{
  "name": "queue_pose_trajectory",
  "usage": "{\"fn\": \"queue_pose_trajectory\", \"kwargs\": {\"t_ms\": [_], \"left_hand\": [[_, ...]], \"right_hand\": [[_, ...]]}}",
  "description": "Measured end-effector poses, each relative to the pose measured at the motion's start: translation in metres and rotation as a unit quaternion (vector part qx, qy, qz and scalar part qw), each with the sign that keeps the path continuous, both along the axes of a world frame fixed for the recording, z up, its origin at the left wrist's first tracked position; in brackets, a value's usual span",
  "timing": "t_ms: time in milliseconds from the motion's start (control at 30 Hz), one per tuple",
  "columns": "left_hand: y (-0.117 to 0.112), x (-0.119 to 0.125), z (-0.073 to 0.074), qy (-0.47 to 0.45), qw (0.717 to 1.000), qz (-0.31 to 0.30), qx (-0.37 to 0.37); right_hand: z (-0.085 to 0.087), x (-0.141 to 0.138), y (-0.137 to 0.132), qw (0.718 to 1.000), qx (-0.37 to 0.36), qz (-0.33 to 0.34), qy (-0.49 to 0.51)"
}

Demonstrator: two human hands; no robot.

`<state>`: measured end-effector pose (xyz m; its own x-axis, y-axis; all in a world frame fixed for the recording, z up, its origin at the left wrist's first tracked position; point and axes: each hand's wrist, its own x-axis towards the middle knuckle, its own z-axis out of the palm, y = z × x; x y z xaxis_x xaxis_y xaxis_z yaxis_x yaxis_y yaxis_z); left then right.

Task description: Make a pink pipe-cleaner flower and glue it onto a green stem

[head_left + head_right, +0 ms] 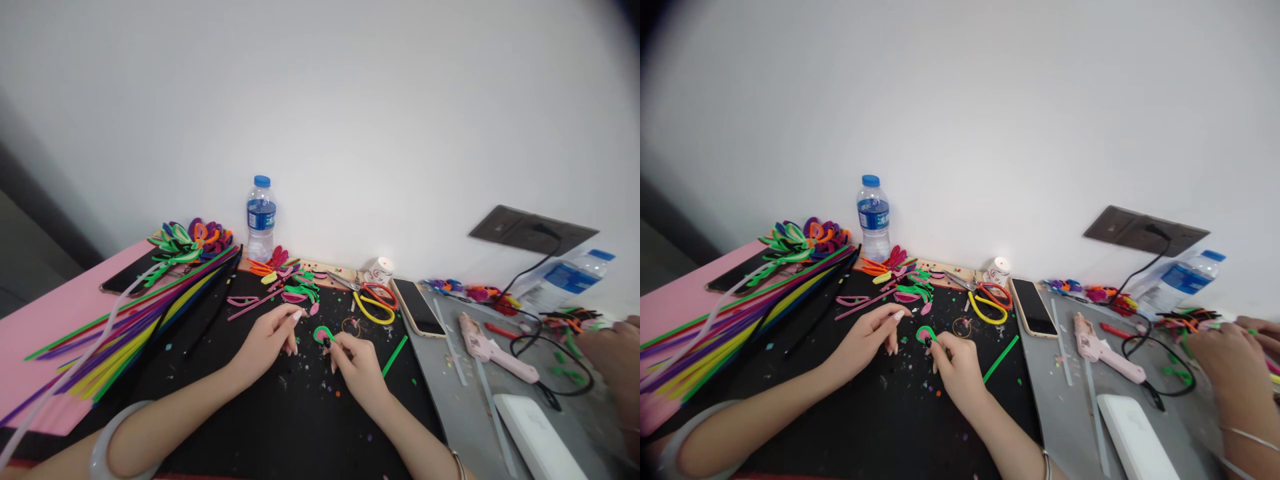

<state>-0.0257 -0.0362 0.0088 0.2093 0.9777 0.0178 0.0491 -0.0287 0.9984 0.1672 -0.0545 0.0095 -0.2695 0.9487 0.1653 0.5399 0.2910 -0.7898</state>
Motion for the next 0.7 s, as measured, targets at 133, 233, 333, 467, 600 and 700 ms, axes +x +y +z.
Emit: {"fn": "queue_pose_trajectory", "kwargs": {"t_ms": [133,233,333,467,600,700], "left_hand": [[-0.004,0.001,0.004,0.007,0.999,-0.019,0.028],[-0.009,0.005,0.006,-0.006,0.997,-0.076,0.016],[-0.011,0.007,0.005,-0.021,0.994,-0.103,-0.002],[-0.006,0.005,-0.001,-0.058,0.997,-0.052,0.001],[0.002,0.002,-0.003,-0.092,0.995,0.034,0.014],[0.005,0.001,-0.002,-0.105,0.993,0.059,0.010]], "right_hand": [[0.001,-0.001,-0.001,1.000,-0.008,0.018,0.009],[0.002,-0.002,-0.002,0.999,-0.006,0.041,0.012],[0.001,-0.002,-0.002,0.998,-0.021,0.061,0.025],[0.000,0.000,0.000,0.992,-0.061,0.042,0.101],[0.000,0.001,0.005,0.974,-0.100,-0.007,0.205],[-0.001,0.002,0.009,0.952,-0.140,-0.029,0.269]]}}
